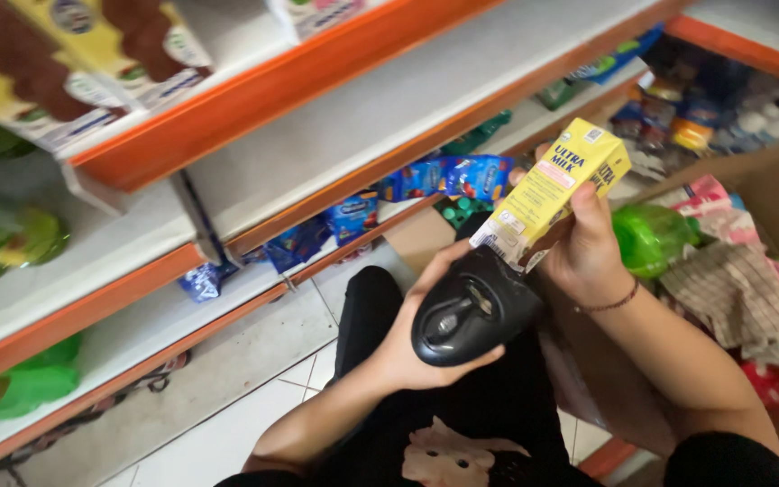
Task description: The person scans milk cartons using a handheld scanner and places them into a cardboard box on the floor while organizing other small items.
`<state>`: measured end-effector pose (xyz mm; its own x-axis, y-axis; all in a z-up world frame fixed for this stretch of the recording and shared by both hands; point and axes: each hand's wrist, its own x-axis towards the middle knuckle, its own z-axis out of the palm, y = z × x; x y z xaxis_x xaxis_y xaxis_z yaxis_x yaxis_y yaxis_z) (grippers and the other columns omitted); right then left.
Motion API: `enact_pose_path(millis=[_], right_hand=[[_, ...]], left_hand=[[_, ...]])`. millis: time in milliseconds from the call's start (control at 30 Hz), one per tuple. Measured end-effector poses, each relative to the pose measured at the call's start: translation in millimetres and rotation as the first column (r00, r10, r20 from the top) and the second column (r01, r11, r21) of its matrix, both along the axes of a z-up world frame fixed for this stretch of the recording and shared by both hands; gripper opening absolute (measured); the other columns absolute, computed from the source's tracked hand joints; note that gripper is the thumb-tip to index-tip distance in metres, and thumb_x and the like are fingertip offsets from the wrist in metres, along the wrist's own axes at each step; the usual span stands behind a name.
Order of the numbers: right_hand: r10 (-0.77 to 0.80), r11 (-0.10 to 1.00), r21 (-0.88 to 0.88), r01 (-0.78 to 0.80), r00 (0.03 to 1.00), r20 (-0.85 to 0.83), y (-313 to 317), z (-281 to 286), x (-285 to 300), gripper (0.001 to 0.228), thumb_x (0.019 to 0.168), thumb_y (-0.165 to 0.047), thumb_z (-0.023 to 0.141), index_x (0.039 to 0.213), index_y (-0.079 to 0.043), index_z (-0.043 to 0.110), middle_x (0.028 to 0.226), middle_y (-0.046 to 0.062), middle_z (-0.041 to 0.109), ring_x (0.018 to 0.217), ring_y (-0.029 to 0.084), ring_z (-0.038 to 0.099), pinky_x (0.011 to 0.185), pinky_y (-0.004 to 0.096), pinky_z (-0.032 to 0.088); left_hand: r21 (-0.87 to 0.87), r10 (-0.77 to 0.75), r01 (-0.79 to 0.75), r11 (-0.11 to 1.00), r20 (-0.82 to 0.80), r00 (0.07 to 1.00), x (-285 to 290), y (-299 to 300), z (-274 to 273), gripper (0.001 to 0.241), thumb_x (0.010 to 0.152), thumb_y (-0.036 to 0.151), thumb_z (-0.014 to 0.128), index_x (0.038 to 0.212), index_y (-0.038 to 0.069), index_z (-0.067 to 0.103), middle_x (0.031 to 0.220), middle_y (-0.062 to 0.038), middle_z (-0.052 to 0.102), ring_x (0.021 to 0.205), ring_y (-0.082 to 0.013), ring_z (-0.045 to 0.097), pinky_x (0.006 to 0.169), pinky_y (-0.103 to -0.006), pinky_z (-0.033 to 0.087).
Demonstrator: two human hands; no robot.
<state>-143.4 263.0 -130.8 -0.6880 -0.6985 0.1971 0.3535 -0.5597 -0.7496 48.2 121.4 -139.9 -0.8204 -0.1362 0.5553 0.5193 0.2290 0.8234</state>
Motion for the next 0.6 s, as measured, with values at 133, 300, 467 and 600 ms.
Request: enact_pose_path(millis=[133,300,467,600], right_hand=[[0.05,0.998,-0.025,-0.052,0.996,-0.075,-27,19,25,0.059,0.109,-0.039,0.072,0.145,0.0,0.045,0.126,0.016,0.062,0.12,0.027,0.063,0.104,0.045,0.055],[0.189,0.967,0.203,-0.151,0.966,-0.178,-52,29,62,0.061,0.096,-0.017,0.074,0.146,-0.001,0.042,0.136,0.014,0.059,0.126,0.027,0.06,0.107,0.044,0.051],[0.139,0.986,0.145,-0.08,0.877,-0.461,-93,29,74,0.06,0.103,-0.013,0.069,0.152,-0.001,0.035,0.141,0.01,0.057,0.129,0.02,0.058,0.115,0.037,0.047],[-0.145,0.985,-0.038,0.167,0.692,-0.707,-139,33,69,0.053,0.108,-0.011,0.068,0.149,0.0,0.036,0.135,0.01,0.06,0.116,0.015,0.063,0.102,0.028,0.052]], left_hand=[[0.006,0.125,-0.125,0.992,-0.012,0.992,17,-4,2,0.043,0.085,0.018,0.087,0.119,0.002,0.066,0.146,-0.019,0.052,0.132,-0.028,0.061,0.116,-0.0336,0.05],[0.143,0.2,-0.201,0.969,0.025,0.98,40,-17,5,0.07,0.087,0.022,0.085,0.145,-0.003,0.054,0.142,-0.014,0.062,0.125,-0.0226,0.067,0.117,-0.0347,0.051],[0.195,0.283,-0.272,0.942,-0.029,0.959,62,-50,18,0.08,0.083,0.027,0.081,0.149,-0.004,0.048,0.148,-0.016,0.053,0.132,-0.0225,0.06,0.117,-0.0331,0.047],[0.317,0.37,-0.346,0.883,-0.015,0.929,72,-82,37,0.094,0.078,0.035,0.085,0.153,-0.002,0.04,0.136,-0.014,0.059,0.127,-0.0202,0.062,0.116,-0.0299,0.046]])
